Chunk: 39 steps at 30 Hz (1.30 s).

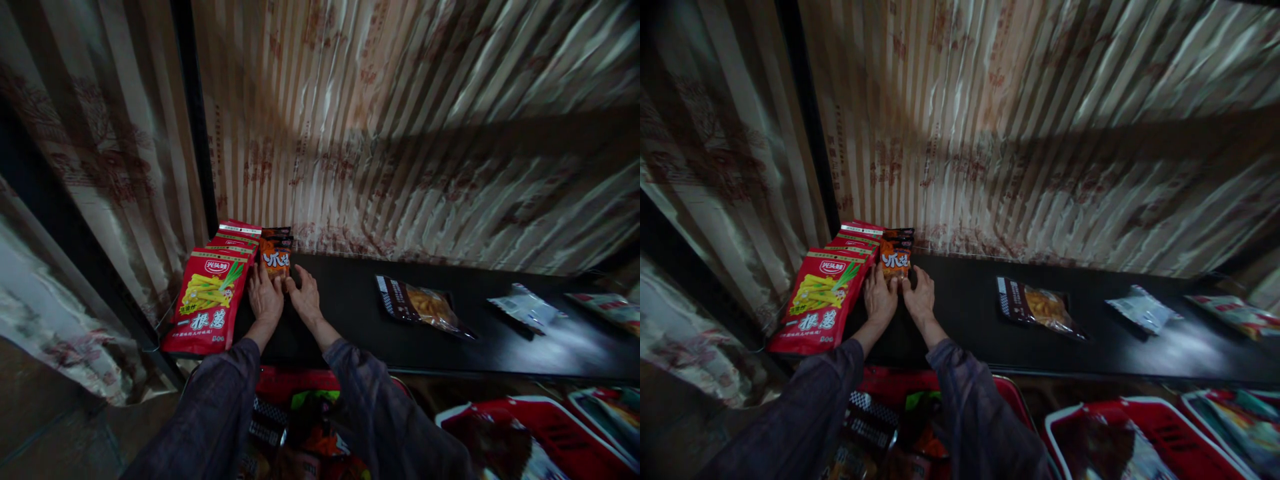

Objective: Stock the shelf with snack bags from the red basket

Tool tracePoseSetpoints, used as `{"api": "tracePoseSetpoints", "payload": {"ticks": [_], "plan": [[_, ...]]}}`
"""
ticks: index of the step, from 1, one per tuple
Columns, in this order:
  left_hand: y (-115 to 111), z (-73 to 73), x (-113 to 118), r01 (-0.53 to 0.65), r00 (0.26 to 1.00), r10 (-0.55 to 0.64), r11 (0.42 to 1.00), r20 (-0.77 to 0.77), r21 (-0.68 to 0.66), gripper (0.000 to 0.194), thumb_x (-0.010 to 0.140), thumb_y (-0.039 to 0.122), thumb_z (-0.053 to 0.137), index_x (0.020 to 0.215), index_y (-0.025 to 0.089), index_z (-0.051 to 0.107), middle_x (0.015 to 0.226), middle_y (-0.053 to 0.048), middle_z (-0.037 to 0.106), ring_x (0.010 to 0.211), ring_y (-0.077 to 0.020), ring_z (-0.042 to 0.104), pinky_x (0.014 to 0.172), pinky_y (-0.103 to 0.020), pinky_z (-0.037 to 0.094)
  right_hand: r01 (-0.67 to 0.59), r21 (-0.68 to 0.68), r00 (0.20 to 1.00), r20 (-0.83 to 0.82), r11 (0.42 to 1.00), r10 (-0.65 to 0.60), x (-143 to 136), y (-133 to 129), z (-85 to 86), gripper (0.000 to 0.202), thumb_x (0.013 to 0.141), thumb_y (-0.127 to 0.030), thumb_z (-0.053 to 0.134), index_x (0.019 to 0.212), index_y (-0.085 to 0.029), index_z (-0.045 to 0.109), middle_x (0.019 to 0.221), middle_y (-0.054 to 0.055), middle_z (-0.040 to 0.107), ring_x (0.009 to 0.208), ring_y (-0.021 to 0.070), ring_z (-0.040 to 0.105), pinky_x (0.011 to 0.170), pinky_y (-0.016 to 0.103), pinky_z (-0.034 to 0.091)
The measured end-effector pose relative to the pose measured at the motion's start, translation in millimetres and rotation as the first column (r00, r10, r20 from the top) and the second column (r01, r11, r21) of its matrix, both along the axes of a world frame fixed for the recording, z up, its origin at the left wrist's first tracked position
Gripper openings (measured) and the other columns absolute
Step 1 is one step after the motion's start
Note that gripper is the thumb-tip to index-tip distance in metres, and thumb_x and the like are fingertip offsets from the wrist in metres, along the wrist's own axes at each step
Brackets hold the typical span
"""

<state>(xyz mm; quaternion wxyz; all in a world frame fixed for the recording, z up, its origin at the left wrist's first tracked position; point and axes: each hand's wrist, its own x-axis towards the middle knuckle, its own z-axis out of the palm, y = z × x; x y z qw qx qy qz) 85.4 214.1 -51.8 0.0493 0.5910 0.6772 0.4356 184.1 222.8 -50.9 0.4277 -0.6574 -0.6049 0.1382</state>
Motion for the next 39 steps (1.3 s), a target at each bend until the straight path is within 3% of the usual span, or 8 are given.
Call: {"api": "tracePoseSetpoints", "payload": {"ticks": [4, 8, 16, 23, 28, 33, 39], "plan": [[7.3, -0.6, 1.3, 0.008, 0.997, -0.008, 1.0, 0.082, 0.0, 0.058, 0.086, 0.029, 0.048, 0.138, 0.005, 0.036, 0.14, -0.022, 0.043, 0.131, -0.0291, 0.04, 0.107, -0.041, 0.033, -0.023, -0.045, 0.993, -0.116, 0.999, 0.018, 2.6, 17.5, 5.9, 0.056, 0.084, -0.041, 0.049, 0.133, -0.013, 0.045, 0.137, 0.012, 0.05, 0.127, 0.023, 0.043, 0.107, 0.037, 0.031], [12.9, 0.6, 2.3, 0.014, 0.988, -0.005, 0.999, 0.157, -0.052, 0.06, 0.086, 0.033, 0.048, 0.14, 0.01, 0.033, 0.141, -0.02, 0.044, 0.129, -0.028, 0.043, 0.102, -0.04, 0.039, -0.055, -0.091, 0.975, -0.218, 0.994, 0.034, 1.4, 34.7, 7.6, 0.061, 0.084, -0.047, 0.051, 0.136, -0.018, 0.041, 0.135, 0.011, 0.052, 0.122, 0.0209, 0.05, 0.104, 0.036, 0.036], [19.1, 3.0, 1.4, 0.047, 0.982, -0.026, 0.993, 0.185, -0.11, 0.06, 0.086, 0.035, 0.047, 0.139, 0.01, 0.035, 0.137, -0.02, 0.048, 0.121, -0.0293, 0.051, 0.097, -0.039, 0.043, -0.078, -0.115, 0.992, -0.103, 0.99, 0.066, -1.8, 31.6, 11.8, 0.04, 0.089, -0.042, 0.045, 0.12, -0.021, 0.059, 0.119, 0.007, 0.065, 0.109, 0.0202, 0.06, 0.096, 0.032, 0.042], [20.0, -1.7, 0.5, 0.061, 0.986, -0.046, 0.994, 0.161, -0.091, 0.061, 0.088, 0.036, 0.045, 0.142, 0.012, 0.031, 0.143, -0.019, 0.041, 0.129, -0.0287, 0.042, 0.102, -0.039, 0.039, -0.063, -0.119, 0.997, -0.062, 0.991, 0.056, -4.5, 29.1, 13.1, 0.04, 0.09, -0.04, 0.044, 0.121, -0.019, 0.058, 0.118, 0.008, 0.065, 0.109, 0.021, 0.059, 0.094, 0.031, 0.043], [19.2, -2.0, 0.1, 0.072, 0.986, -0.063, 0.996, 0.154, -0.054, 0.059, 0.089, 0.035, 0.044, 0.143, 0.019, 0.03, 0.145, -0.014, 0.04, 0.131, -0.0264, 0.039, 0.104, -0.039, 0.037, -0.036, -0.104, 0.999, -0.04, 0.994, 0.032, -8.4, 28.4, 9.7, 0.037, 0.09, -0.038, 0.043, 0.118, -0.021, 0.06, 0.113, 0.007, 0.067, 0.103, 0.0201, 0.061, 0.092, 0.031, 0.044], [18.6, -1.8, 1.3, 0.05, 0.986, -0.038, 0.996, 0.161, -0.067, 0.061, 0.088, 0.036, 0.045, 0.144, 0.016, 0.029, 0.146, -0.017, 0.037, 0.131, -0.0292, 0.039, 0.103, -0.042, 0.038, -0.033, -0.105, 0.999, -0.032, 0.994, 0.03, -9.4, 28.8, 9.6, 0.038, 0.089, -0.039, 0.044, 0.12, -0.021, 0.058, 0.116, 0.007, 0.065, 0.107, 0.0197, 0.059, 0.095, 0.031, 0.042], [17.4, -3.7, 0.2, 0.046, 0.985, -0.044, 0.999, 0.168, -0.01, 0.054, 0.089, 0.031, 0.046, 0.141, 0.021, 0.037, 0.15, -0.013, 0.032, 0.132, -0.0282, 0.039, 0.104, -0.041, 0.039, -0.052, -0.107, 0.999, -0.015, 0.993, 0.051, -11.4, 29.5, 9.7, 0.048, 0.09, -0.039, 0.043, 0.129, -0.013, 0.051, 0.127, 0.013, 0.059, 0.115, 0.0223, 0.055, 0.099, 0.032, 0.039]]}}
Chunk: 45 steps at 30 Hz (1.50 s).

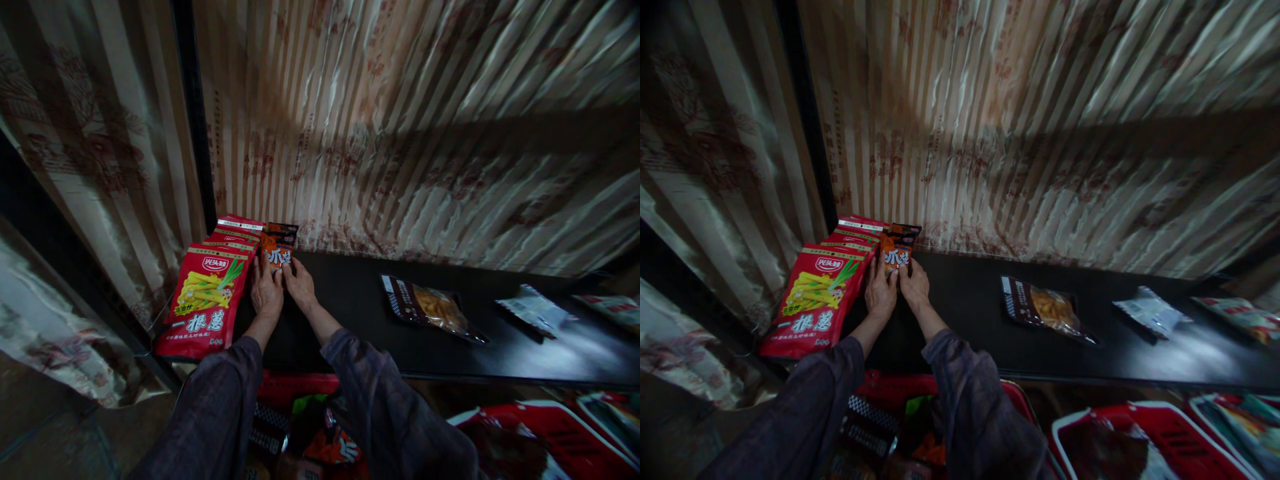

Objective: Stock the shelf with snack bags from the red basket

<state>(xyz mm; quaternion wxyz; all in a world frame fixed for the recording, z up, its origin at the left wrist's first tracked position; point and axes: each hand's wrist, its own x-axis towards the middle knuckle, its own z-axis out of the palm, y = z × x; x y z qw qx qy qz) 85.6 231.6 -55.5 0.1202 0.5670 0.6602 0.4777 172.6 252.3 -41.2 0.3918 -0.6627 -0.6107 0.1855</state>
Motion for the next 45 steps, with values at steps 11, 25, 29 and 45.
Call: {"api": "tracePoseSetpoints", "payload": {"ticks": [11, 25, 29, 45], "plan": [[0.3, -0.3, -0.6, 0.032, 0.999, -0.032, 0.999, 0.018, 0.017, 0.054, 0.088, 0.028, 0.048, 0.14, 0.019, 0.039, 0.147, -0.012, 0.037, 0.133, -0.0259, 0.038, 0.107, -0.038, 0.035, 0.003, -0.026, 1.0, -0.029, 1.0, -0.004, -0.9, -3.5, 1.2, 0.043, 0.091, -0.038, 0.042, 0.127, -0.018, 0.053, 0.121, 0.009, 0.063, 0.11, 0.0206, 0.058, 0.097, 0.031, 0.041], [1.3, -3.2, -1.1, 0.008, 0.999, -0.005, 0.996, -0.035, 0.087, 0.055, 0.087, 0.032, 0.048, 0.14, 0.019, 0.039, 0.147, -0.013, 0.036, 0.133, -0.0294, 0.037, 0.107, -0.043, 0.034, 0.05, 0.004, 0.999, -0.017, 0.999, -0.05, -2.4, -8.9, -4.0, 0.051, 0.091, -0.041, 0.04, 0.13, -0.01, 0.049, 0.128, 0.015, 0.057, 0.118, 0.024, 0.054, 0.101, 0.035, 0.038], [0.0, -5.1, -0.4, 0.017, 0.995, -0.002, 0.989, -0.101, 0.15, 0.054, 0.088, 0.03, 0.047, 0.139, 0.015, 0.04, 0.147, -0.015, 0.035, 0.135, -0.0314, 0.032, 0.11, -0.046, 0.029, 0.051, 0.031, 0.999, -0.004, 0.998, -0.051, 2.8, -19.5, -0.1, 0.051, 0.091, -0.039, 0.039, 0.13, -0.006, 0.048, 0.132, 0.017, 0.054, 0.121, 0.0248, 0.05, 0.104, 0.036, 0.036], [-136.1, 8.0, -15.9, 0.431, 0.902, -0.431, 0.902, 0.016, -0.028, 0.049, 0.082, 0.014, 0.041, 0.13, 0.014, 0.048, 0.138, -0.012, 0.049, 0.128, -0.0214, 0.045, 0.109, -0.038, 0.034, -0.208, 0.034, 0.977, 0.053, 0.977, 0.206, 2.6, -143.7, 20.5, 0.03, 0.083, -0.015, 0.046, 0.106, -0.018, 0.065, 0.108, 0.008, 0.069, 0.1, 0.0186, 0.063, 0.092, 0.031, 0.046]]}}
